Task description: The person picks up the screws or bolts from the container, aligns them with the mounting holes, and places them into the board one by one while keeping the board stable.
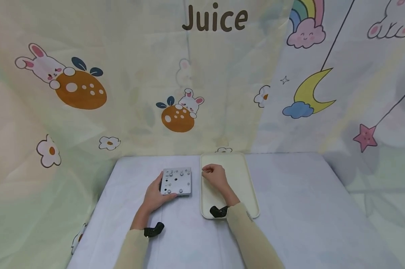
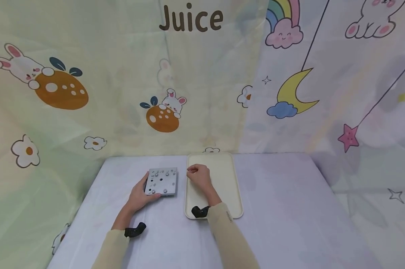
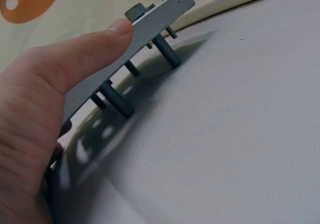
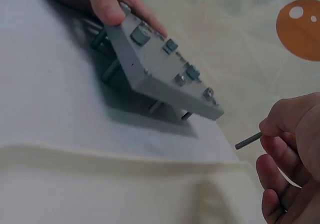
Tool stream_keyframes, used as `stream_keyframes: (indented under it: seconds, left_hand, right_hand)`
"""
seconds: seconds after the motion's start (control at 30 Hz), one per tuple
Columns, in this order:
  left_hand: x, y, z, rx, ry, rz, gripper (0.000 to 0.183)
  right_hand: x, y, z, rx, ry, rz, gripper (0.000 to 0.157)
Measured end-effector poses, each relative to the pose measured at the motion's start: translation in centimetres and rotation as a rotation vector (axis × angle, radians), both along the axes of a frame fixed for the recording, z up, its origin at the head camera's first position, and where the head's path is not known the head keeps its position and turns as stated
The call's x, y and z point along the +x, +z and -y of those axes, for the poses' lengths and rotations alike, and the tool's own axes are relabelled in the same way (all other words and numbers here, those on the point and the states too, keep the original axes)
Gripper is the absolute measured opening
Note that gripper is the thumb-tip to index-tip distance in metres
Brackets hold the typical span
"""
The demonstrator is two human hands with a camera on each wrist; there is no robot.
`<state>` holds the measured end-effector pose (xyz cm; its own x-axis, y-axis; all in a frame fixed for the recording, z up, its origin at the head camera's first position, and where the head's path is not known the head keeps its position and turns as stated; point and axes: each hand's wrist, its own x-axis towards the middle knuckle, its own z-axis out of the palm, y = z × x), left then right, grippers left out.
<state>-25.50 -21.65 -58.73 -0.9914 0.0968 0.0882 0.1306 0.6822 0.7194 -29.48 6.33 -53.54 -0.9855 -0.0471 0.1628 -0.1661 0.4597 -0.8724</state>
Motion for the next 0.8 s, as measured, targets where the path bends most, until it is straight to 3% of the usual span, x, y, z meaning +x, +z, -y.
stream_keyframes:
  seconds: [0.17, 0.37, 0.6, 0.8]
  left_hand:
    - [-0.2, 0.0, 0.0, 0.021, 0.007, -0.019, 0.126]
    - [0.0, -0.1, -0.1, 0.013, 0.011, 0.01, 0.127]
    - [0.3, -0.4, 0.0, 0.036, 0.006, -0.008, 0.126]
    - [-0.1, -0.1, -0.1, 0.024, 0.008, -0.017, 0.124]
  right_hand:
    - [-1.3, 2.2, 2.3, 0.027, 0.084, 0.0, 0.013]
    - [-1.7, 3.7, 5.6, 0.086, 0.176, 0.029, 0.013]
    - [-2.0, 4.0, 8.9, 0.143, 0.262, 0.042, 0.012]
    - [-2.6, 4.1, 10.4, 0.164, 0.32, 0.049, 0.01]
